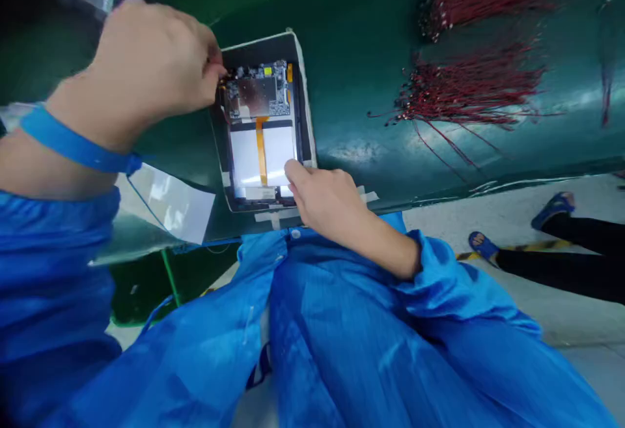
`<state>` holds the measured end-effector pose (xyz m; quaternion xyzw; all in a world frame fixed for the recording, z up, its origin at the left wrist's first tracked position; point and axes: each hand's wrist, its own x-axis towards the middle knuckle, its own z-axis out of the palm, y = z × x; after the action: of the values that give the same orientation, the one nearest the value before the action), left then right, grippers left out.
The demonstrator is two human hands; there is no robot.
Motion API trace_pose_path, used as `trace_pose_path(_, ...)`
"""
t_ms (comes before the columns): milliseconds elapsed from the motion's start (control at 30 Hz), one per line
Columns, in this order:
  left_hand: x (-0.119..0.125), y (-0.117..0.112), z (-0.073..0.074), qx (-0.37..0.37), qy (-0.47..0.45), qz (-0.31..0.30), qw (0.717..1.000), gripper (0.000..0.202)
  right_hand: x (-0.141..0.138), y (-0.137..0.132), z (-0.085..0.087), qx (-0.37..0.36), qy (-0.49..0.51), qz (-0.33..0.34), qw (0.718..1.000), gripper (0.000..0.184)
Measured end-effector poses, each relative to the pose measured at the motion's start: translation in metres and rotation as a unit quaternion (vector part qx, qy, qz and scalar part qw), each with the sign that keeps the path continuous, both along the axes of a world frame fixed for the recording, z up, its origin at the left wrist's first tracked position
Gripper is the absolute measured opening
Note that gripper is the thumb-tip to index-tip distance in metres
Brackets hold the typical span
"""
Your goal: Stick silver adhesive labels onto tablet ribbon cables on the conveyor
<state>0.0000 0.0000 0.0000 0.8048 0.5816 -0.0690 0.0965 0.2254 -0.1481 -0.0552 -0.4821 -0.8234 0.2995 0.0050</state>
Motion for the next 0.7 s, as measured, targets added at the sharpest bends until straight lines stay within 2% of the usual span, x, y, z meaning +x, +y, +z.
trace_pose_path(133,0.011,-0.004,0.006,0.026,0.081,-0.041,0.995,0.031,0.000,-0.002,0.003,0.001,0.008,-0.003,1.000,0.033)
trace_pose_path(200,0.019,-0.004,0.009,0.043,0.153,-0.065,0.985,0.025,0.000,-0.002,0.003,0.005,0.013,-0.003,1.000,0.032)
trace_pose_path(300,0.028,-0.002,0.012,0.043,0.187,-0.055,0.980,0.017,-0.001,-0.003,0.000,0.012,0.018,-0.005,1.000,0.030)
trace_pose_path(400,0.028,0.002,0.010,0.022,0.169,-0.034,0.985,0.020,-0.001,-0.004,-0.002,0.018,0.021,-0.007,1.000,0.030)
trace_pose_path(567,0.018,0.003,0.002,0.005,0.045,0.000,0.999,0.018,-0.002,-0.003,-0.001,0.015,0.024,-0.005,1.000,0.029)
trace_pose_path(700,0.014,0.006,0.002,0.010,0.063,0.014,0.998,0.026,-0.002,-0.002,0.001,0.009,0.019,-0.003,1.000,0.027)
